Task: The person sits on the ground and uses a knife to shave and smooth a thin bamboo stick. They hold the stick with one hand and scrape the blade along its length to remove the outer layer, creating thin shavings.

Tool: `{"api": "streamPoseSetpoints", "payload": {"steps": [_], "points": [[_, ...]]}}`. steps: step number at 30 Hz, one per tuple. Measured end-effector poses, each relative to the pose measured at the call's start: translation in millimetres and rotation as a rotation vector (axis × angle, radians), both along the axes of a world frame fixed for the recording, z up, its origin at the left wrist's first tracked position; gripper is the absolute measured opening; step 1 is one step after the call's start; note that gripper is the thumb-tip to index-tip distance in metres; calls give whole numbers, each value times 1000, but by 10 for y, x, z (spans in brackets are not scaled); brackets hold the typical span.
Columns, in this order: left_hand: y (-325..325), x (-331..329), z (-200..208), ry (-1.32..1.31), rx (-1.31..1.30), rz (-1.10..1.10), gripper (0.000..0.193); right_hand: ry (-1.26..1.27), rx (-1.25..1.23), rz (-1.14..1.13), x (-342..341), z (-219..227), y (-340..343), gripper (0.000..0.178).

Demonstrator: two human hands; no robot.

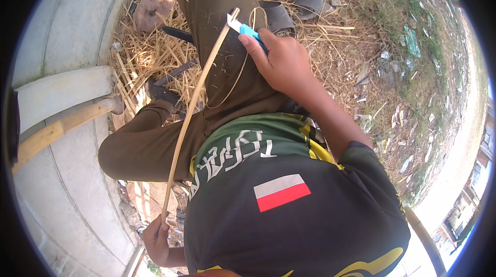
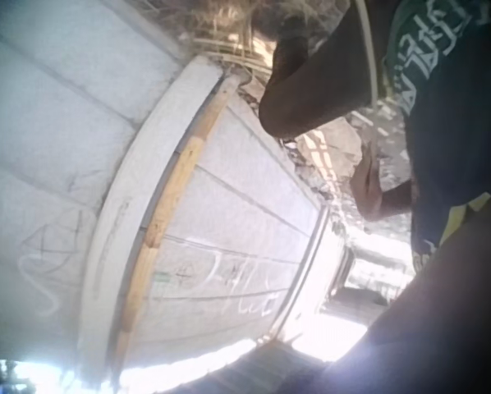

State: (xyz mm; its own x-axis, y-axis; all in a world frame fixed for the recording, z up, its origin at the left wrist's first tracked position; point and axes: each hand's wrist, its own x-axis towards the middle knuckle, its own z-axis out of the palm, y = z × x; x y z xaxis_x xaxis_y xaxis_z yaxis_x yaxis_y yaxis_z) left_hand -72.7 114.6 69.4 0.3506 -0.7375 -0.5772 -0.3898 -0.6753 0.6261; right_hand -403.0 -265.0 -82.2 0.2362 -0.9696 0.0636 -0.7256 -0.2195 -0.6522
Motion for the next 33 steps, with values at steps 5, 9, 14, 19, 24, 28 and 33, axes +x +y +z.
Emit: {"api": "streamPoseSetpoints", "payload": {"steps": [5, 9, 14, 19, 24, 28, 33], "points": [[498, 194, 126, -211, 74, -141, 36, -12, 18, -41, 1, -42, 10, 55], [1044, 189, 200, -220, 4, 93, 36, -138, 133, -96, -46, -54, 21, 53], [825, 87, -8, 136, 1, 263, 45, -226, 71, 31, -76, -70, 30, 50], [-219, -160, -342, 212, -25, 105, 39, -337, 46, 58, -28, -29, 21, 46], [-340, -23, -343, 254, 31, 27, 39, -192, 51, 24, -63, -24, 0, 50], [-194, 2, -258, 170, 25, 26, 37, -173, 84, 2, -32, -5, 0, 51], [-156, -25, -226, 124, -16, 5, 35, -166, 89, 3, -36, 25, 8, 51]]}}
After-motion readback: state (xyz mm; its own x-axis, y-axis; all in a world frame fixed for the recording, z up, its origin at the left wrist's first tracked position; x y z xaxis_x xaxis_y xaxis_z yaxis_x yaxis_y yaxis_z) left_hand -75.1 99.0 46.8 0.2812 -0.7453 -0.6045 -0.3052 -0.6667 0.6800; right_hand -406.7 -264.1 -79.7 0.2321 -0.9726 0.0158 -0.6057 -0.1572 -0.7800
